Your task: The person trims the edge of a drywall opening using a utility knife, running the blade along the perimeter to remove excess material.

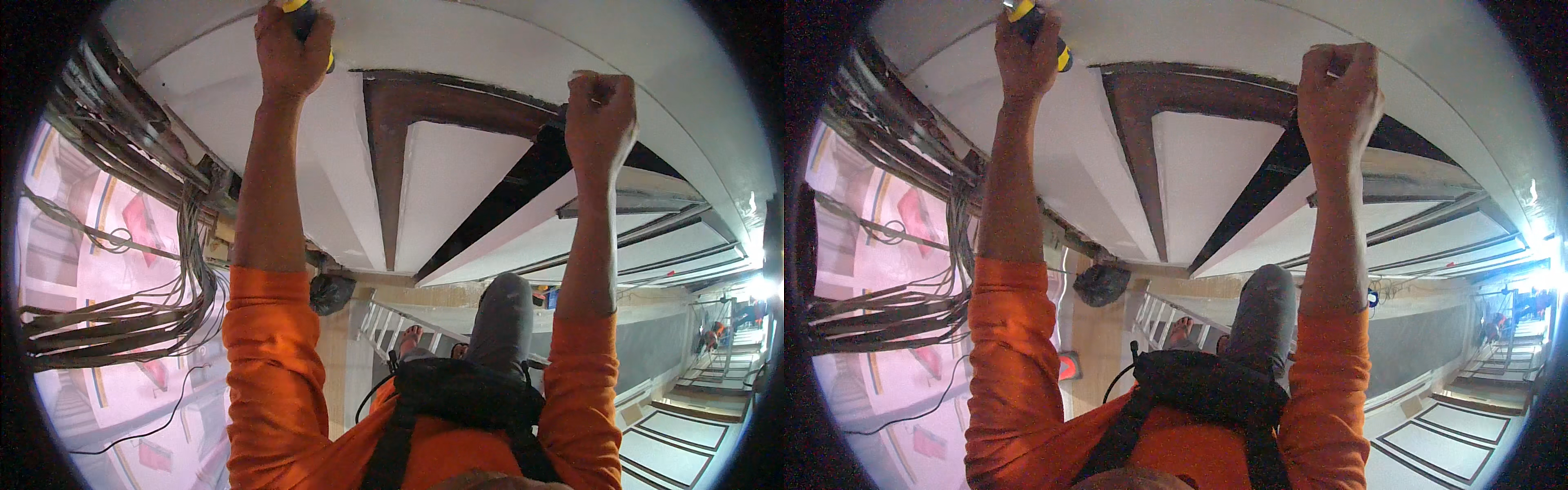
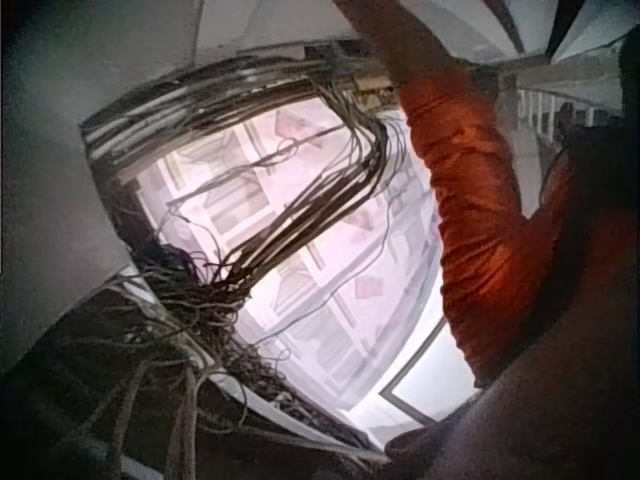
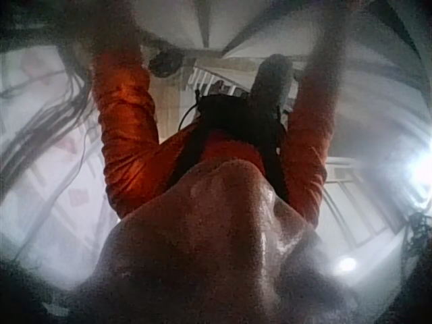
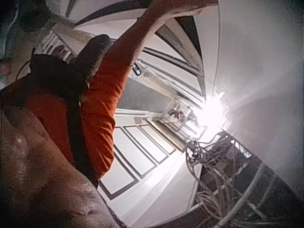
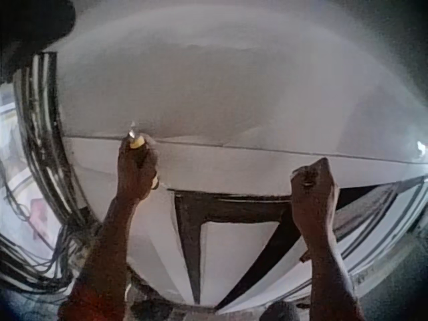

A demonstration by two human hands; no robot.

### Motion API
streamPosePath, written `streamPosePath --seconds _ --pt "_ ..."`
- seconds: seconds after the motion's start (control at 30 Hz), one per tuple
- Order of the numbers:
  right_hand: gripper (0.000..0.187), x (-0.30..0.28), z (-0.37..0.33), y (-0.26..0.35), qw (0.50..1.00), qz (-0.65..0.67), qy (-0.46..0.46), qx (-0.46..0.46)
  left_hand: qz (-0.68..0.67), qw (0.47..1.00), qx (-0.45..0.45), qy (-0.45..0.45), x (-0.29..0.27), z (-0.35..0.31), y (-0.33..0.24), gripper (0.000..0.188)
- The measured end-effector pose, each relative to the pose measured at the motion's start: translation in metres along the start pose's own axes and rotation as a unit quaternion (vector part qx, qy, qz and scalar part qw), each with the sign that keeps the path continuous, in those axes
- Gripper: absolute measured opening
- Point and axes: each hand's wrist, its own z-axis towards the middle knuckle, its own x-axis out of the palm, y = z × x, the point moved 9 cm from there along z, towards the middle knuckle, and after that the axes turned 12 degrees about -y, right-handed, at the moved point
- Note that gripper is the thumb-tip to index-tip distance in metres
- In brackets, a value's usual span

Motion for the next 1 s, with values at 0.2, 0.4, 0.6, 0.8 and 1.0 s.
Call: streamPosePath --seconds 0.2,0.4,0.6,0.8,1.0 --pt "0.014 -0.016 -0.075 0.007 0.962 0.173 0.169 0.127 0.009 0.994 0.107 -0.018 -0.005 -0.006 -0.015 0.01" --pt "0.022 0.017 -0.13 0.008 0.933 0.16 0.313 0.081 0.06 0.995 0.07 -0.029 -0.005 -0.006 -0.016 0.013" --pt "0.039 0.044 -0.11 0.049 0.942 0.147 0.247 -0.174 0.111 0.99 0.079 -0.03 -0.01 -0.005 -0.016 0.024" --pt "0.036 0.09 -0.087 0.051 0.949 0.102 0.272 -0.124 0.168 0.962 0.21 -0.039 -0.008 -0.004 -0.029 0.024" --pt "0.025 0.067 -0.069 0.027 0.963 -0.007 0.25 -0.097 0.168 0.962 0.213 -0.03 -0.01 -0.007 -0.027 0.023"
